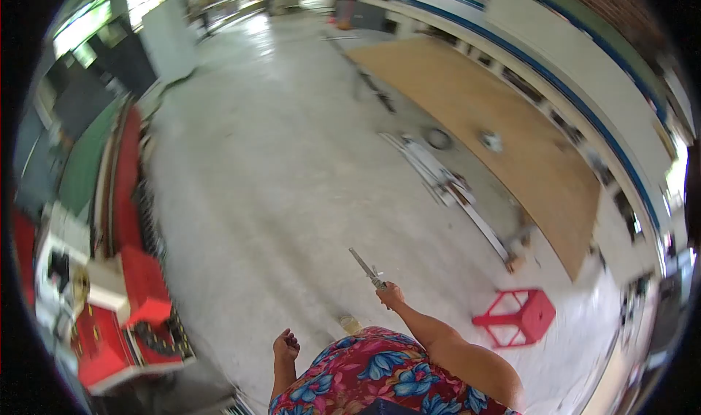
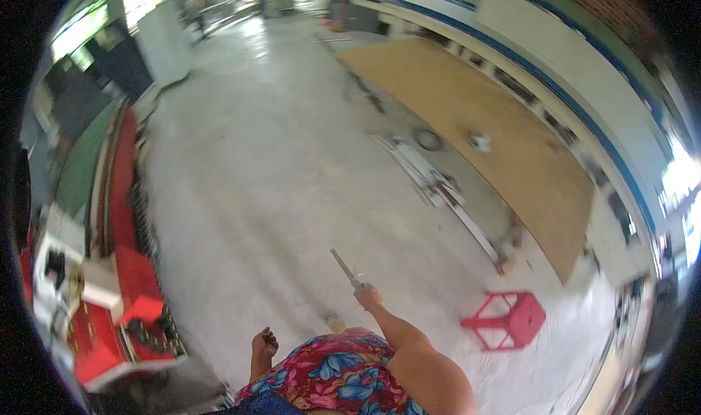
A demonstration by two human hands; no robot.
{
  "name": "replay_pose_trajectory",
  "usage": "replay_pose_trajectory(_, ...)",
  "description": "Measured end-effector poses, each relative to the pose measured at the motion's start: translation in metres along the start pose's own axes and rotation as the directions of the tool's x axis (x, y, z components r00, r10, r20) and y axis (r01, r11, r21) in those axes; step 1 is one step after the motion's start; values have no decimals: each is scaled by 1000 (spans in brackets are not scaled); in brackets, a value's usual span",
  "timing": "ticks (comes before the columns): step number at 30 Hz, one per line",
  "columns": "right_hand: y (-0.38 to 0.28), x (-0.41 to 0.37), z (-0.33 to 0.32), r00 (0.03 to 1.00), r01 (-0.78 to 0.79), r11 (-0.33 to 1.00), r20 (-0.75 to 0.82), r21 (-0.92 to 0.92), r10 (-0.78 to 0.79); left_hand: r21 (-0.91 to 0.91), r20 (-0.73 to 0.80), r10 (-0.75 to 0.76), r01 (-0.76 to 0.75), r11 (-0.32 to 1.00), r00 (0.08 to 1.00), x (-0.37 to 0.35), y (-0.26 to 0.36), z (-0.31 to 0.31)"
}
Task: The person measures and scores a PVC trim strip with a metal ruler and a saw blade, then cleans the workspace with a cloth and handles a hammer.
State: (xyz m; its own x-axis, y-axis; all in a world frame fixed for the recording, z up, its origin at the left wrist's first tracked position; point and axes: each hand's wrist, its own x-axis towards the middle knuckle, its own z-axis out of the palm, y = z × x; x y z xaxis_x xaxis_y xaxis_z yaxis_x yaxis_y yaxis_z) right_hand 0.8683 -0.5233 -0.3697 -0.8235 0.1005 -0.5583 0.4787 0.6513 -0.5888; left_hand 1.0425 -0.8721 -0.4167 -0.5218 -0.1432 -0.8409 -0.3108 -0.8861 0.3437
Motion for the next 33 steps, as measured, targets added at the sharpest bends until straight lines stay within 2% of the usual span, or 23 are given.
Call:
replay_pose_trajectory(5, 86, -69, -15, 948, -156, 945, -225, 289, 225, 329, 26, -37, 26, 944, 999, 19, 10, 45)
replay_pose_trajectory(10, 172, -131, -27, 867, -314, 871, -260, 377, 425, 528, 84, -23, -25, 849, 996, 61, -16, 77)
replay_pose_trajectory(11, 189, -139, -26, 816, -366, 830, -284, 422, 504, 575, 81, -39, -14, 818, 996, 59, -29, 95)
replay_pose_trajectory(16, 258, -167, -38, 666, -411, 730, -367, 546, 649, 785, 122, -226, 46, 617, 966, 70, -94, 180)
replay_pose_trajectory(17, 275, -161, -38, 636, -426, 715, -379, 554, 672, 756, 33, -237, 130, 641, 971, 82, -112, 202)
replay_pose_trajectory(20, 293, -165, -65, 584, -409, 630, -340, 660, 737, 831, 54, -225, 81, 550, 973, 96, -166, 266)
replay_pose_trajectory(23, 330, -155, -89, 554, -445, 626, -353, 640, 754, 928, 30, -222, 56, 369, 975, 103, -231, 336)
replay_pose_trajectory(26, 370, -139, -105, 537, -441, 667, -420, 600, 732, 945, 193, -337, -81, 318, 921, 121, -289, 386)
replay_pose_trajectory(29, 348, -143, -155, 455, -308, 511, -347, 803, 820, 965, 144, -267, -76, 250, 953, 104, -345, 437)
replay_pose_trajectory(32, 353, -126, -174, 445, -244, 493, -355, 835, 822, 970, 236, -307, -203, 134, 922, 87, -385, 477)
replay_pose_trajectory(33, 350, -123, -181, 450, -234, 488, -352, 841, 821, 973, 227, -329, -195, 128, 917, 87, -397, 490)
